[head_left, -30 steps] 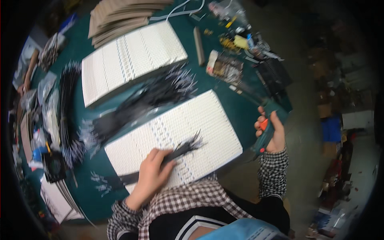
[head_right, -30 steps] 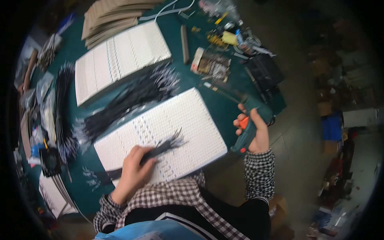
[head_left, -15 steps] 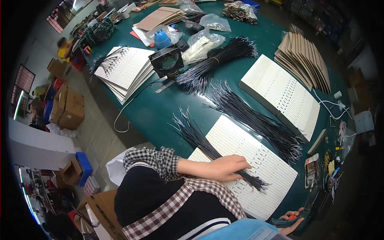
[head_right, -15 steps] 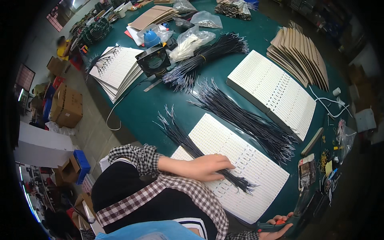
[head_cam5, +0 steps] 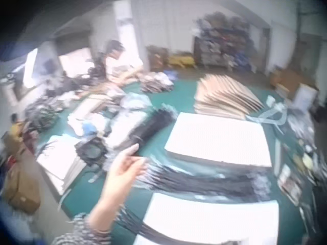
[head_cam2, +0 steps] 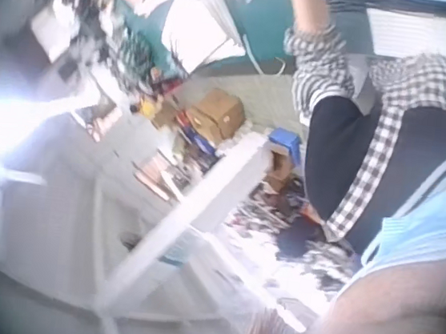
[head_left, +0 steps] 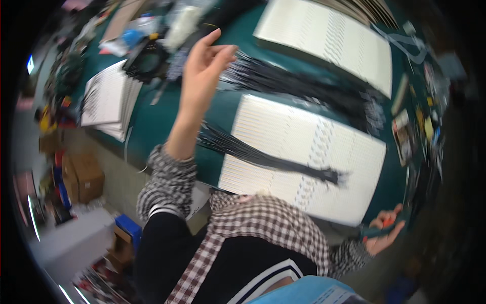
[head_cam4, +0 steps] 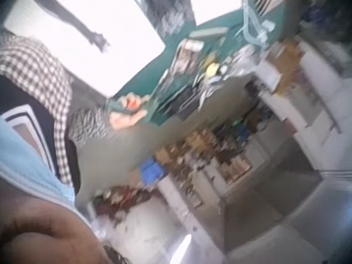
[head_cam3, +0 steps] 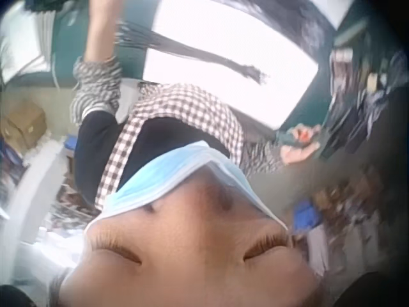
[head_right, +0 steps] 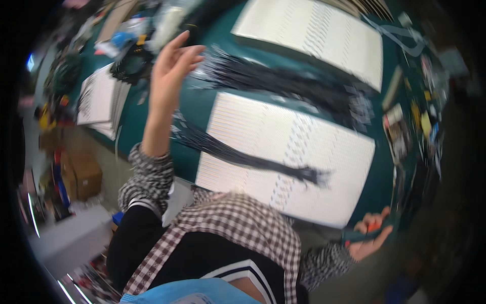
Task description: The person installs wiring harnesses and solders electronic components onto LED arrays. The soldering is performed with a soldering iron.
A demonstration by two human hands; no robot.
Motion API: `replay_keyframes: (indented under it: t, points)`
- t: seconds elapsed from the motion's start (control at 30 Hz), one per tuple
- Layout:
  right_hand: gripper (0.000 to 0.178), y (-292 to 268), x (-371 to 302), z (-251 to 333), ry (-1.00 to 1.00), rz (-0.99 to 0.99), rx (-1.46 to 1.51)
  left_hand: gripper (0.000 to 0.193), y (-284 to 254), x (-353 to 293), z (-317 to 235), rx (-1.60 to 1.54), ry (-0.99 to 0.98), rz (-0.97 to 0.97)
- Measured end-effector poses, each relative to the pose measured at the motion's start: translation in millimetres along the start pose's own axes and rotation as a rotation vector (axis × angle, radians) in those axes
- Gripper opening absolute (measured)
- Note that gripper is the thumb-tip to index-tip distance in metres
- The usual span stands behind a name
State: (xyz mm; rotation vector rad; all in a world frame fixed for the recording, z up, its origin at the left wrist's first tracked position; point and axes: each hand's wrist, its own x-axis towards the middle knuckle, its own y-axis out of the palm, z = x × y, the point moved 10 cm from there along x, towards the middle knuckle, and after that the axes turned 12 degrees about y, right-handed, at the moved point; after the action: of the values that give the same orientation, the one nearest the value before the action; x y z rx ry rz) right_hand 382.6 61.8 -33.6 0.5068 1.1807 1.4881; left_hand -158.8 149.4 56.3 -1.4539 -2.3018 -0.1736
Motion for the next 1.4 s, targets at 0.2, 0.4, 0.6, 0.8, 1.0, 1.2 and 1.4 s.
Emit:
replay_keyframes:
  t: [0.2,0.4,0.6,0.8,1.0,1.2,1.4]
  points:
    - [0.055,4,16,-17,0.016,0.005,0.057,0.022,123,-107,-13,0.177,0.100,0.837]
    - [0.056,12,14,-22,0.004,-0.005,0.044,0.013,158,-143,-7,0.262,0.173,1.121]
    - [0.056,14,19,-24,0.017,-0.042,0.005,0.008,138,-135,7,0.121,-0.131,0.867]
    - [0.057,16,25,-18,0.016,-0.093,-0.053,0.009,102,-88,2,0.438,-0.068,0.714]
    - [0.056,34,43,-19,0.065,-0.050,-0.181,0.018,132,-84,-9,0.519,0.213,0.807]
    - [0.060,52,50,-25,0.085,-0.102,-0.298,0.018,192,-86,16,0.355,0.335,0.936]
    - [0.064,63,44,-33,0.005,-0.168,-0.413,0.011,184,-90,-1,0.244,0.194,0.876]
